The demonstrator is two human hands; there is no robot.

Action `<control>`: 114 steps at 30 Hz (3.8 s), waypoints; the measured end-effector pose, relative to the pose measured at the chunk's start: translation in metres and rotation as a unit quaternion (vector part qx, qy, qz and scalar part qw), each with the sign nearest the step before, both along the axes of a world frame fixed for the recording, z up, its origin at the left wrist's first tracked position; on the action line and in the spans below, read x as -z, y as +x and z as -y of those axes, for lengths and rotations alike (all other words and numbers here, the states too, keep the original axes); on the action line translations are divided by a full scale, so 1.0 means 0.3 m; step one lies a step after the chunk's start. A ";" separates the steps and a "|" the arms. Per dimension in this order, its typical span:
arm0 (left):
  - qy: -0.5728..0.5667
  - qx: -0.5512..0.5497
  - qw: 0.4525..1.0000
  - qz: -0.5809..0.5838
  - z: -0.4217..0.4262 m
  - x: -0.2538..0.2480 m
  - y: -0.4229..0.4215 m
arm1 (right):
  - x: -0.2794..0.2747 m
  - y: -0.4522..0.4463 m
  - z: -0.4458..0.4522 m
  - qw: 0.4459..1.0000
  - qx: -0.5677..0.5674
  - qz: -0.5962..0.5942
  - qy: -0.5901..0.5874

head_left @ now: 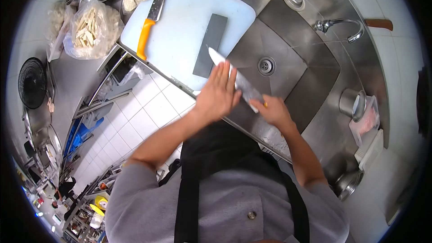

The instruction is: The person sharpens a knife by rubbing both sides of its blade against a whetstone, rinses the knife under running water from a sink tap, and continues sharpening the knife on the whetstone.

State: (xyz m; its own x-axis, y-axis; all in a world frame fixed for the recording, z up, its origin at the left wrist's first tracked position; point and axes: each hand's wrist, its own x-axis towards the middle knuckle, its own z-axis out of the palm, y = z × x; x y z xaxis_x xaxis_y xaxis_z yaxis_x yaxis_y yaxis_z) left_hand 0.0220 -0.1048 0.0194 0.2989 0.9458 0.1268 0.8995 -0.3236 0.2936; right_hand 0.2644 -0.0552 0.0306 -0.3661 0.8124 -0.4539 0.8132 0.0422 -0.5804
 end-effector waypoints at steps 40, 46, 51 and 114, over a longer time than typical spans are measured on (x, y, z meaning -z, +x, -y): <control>0.076 0.016 0.997 -0.029 -0.387 0.281 -0.271 | 0.250 -0.248 -0.229 0.989 -0.016 -0.062 0.137; 0.068 0.049 0.996 -0.037 -0.723 0.323 -0.402 | 0.190 -0.399 -0.484 0.994 0.040 -0.093 0.038; 0.045 0.069 0.995 -0.049 -0.607 0.279 -0.348 | 0.179 -0.374 -0.348 0.988 0.051 -0.112 0.090; 0.087 0.011 0.996 -0.004 -0.606 0.276 -0.306 | 0.039 -0.427 -0.220 0.993 0.101 -0.045 -0.030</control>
